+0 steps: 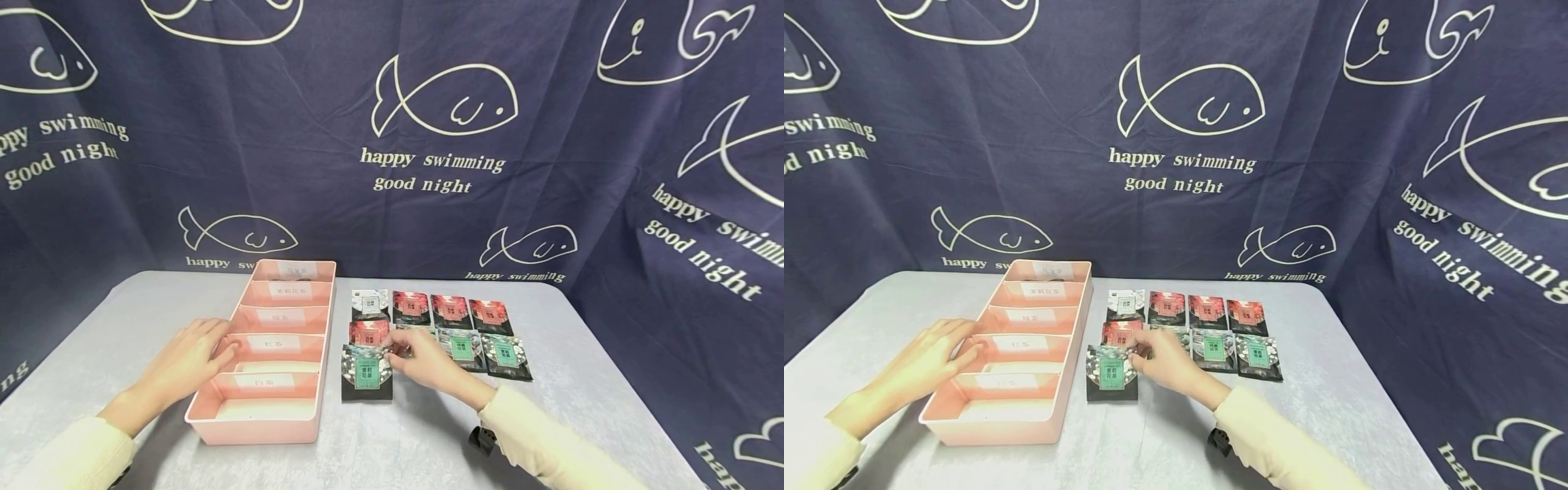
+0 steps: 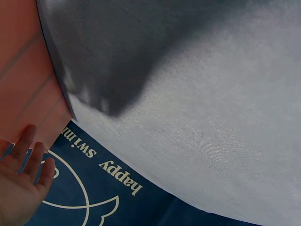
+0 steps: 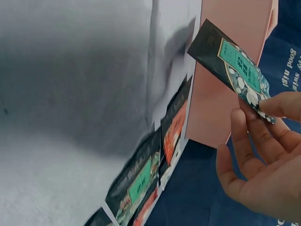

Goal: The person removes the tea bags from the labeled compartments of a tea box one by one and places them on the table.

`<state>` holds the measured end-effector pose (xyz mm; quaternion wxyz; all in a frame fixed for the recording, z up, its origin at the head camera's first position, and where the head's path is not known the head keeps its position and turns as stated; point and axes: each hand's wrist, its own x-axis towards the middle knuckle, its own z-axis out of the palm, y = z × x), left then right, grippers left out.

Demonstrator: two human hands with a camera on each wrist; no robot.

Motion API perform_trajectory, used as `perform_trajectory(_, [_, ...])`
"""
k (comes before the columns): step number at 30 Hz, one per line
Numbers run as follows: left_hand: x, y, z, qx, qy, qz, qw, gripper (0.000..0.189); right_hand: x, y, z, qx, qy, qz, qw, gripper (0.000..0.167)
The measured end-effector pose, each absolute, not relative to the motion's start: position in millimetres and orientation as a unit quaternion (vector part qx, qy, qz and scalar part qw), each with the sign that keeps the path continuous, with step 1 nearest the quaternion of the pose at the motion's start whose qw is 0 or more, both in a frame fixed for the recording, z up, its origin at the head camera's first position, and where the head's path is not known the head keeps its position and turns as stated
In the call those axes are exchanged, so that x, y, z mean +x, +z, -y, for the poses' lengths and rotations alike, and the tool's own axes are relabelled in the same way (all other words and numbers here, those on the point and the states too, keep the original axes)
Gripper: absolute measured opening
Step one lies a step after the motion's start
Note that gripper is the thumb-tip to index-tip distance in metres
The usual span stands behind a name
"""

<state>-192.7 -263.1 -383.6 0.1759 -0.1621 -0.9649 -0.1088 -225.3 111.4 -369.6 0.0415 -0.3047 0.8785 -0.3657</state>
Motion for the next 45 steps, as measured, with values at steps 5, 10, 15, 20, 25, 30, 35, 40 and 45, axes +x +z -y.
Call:
perform_trajectory(5, [-192.6, -383.7, 263.1, -0.163, -0.109, 0.964, 0.179, 0.039, -219.2, -373.2, -110.8, -0.311, -0.377, -0.87, 0.067, 0.016])
perform_trajectory(10, [-191.9, -383.5, 262.9, -0.165, -0.113, 0.963, 0.179, 0.039, -217.3, -376.9, -110.1, -0.316, -0.376, -0.868, 0.073, 0.015])
perform_trajectory(15, [-191.5, -383.0, 262.5, -0.162, -0.111, 0.965, 0.175, 0.04, -218.2, -380.7, -110.3, -0.316, -0.375, -0.869, 0.071, 0.015])
perform_trajectory(20, [-192.2, -383.0, 263.0, -0.162, -0.112, 0.965, 0.172, 0.041, -220.7, -386.0, -110.4, -0.306, -0.359, -0.879, 0.075, 0.02])
perform_trajectory(25, [-192.0, -382.5, 262.9, -0.162, -0.113, 0.966, 0.168, 0.041, -223.1, -391.4, -109.1, -0.306, -0.335, -0.889, 0.068, 0.027])
perform_trajectory(30, [-191.6, -383.1, 263.0, -0.162, -0.115, 0.965, 0.171, 0.04, -224.3, -393.7, -107.7, -0.306, -0.31, -0.898, 0.06, 0.03])
perform_trajectory(35, [-191.5, -383.1, 262.7, -0.163, -0.116, 0.965, 0.171, 0.04, -226.0, -395.9, -108.2, -0.302, -0.294, -0.904, 0.068, 0.032])
perform_trajectory(40, [-191.9, -383.3, 262.5, -0.162, -0.116, 0.965, 0.172, 0.04, -226.4, -394.5, -109.9, -0.306, -0.282, -0.907, 0.066, 0.031])
perform_trajectory(45, [-192.3, -383.9, 262.7, -0.165, -0.117, 0.964, 0.175, 0.039, -228.8, -392.9, -111.2, -0.312, -0.285, -0.904, 0.062, 0.029])
